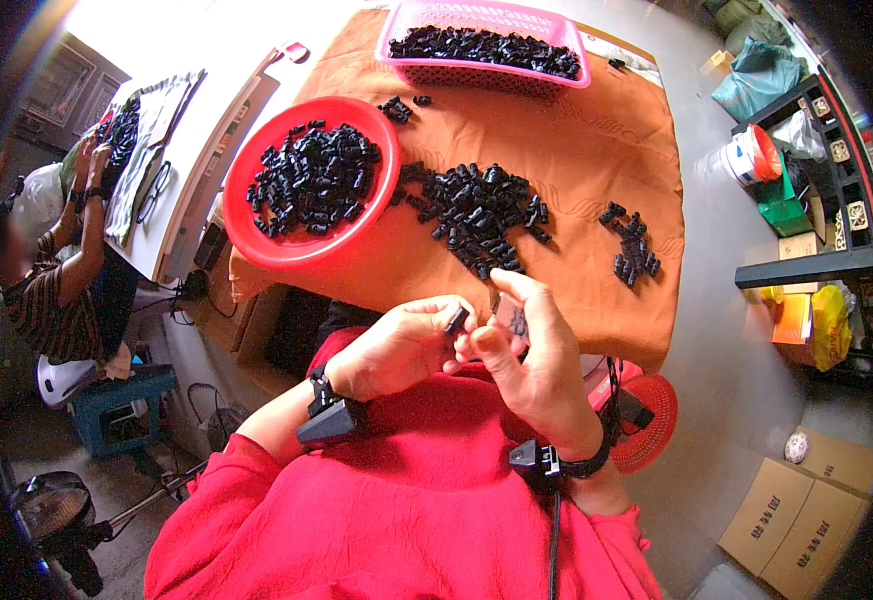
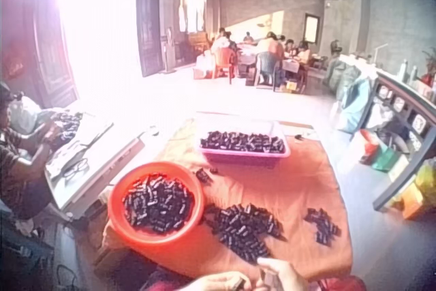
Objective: Assembling small black plastic components at a work table.
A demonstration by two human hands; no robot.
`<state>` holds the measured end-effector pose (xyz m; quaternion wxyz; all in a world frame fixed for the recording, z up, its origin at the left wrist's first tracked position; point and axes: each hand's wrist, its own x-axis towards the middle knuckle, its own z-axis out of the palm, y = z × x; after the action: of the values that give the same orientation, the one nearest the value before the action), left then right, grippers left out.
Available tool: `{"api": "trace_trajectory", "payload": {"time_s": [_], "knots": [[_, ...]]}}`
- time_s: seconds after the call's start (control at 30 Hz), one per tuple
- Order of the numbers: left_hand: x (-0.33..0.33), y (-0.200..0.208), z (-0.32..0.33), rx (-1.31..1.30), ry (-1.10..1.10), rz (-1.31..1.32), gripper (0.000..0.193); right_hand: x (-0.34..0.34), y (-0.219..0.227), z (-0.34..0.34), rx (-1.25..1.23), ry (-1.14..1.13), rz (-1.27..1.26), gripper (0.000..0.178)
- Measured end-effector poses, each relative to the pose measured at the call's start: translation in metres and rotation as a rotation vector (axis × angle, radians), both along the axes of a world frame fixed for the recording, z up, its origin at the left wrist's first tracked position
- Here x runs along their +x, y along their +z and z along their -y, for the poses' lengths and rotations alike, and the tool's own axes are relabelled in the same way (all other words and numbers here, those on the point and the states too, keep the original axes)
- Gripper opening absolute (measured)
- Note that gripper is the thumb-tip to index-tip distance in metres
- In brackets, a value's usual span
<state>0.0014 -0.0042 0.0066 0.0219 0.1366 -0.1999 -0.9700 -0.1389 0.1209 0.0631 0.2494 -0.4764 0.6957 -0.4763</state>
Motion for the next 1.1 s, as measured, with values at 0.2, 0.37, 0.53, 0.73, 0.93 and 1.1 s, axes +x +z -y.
{"api": "trace_trajectory", "payload": {"time_s": [0.2, 0.37, 0.53, 0.73, 0.93, 1.1], "knots": [[-0.002, -0.001, -0.001, 0.003, -0.003, 0.000, 0.018, -0.002, 0.005, -0.003, -0.003, -0.050, 0.020, 0.027], [-0.002, 0.002, -0.001, -0.003, -0.002, 0.012, 0.024, 0.003, 0.001, 0.004, -0.022, -0.064, -0.145, 0.026], [-0.001, -0.004, 0.001, 0.087, -0.007, -0.124, 0.020, -0.001, 0.009, 0.005, -0.069, 0.078, -0.076, 0.021], [-0.001, -0.007, 0.000, 0.041, 0.021, -0.106, 0.018, 0.002, -0.006, 0.001, -0.089, -0.029, -0.064, 0.015], [0.000, 0.002, 0.000, -0.004, 0.037, -0.019, 0.017, 0.004, -0.007, -0.001, -0.120, -0.066, -0.057, 0.018], [0.000, -0.002, 0.000, -0.027, 0.024, -0.035, 0.020, 0.005, -0.003, -0.001, -0.003, -0.068, 0.029, 0.011]]}}
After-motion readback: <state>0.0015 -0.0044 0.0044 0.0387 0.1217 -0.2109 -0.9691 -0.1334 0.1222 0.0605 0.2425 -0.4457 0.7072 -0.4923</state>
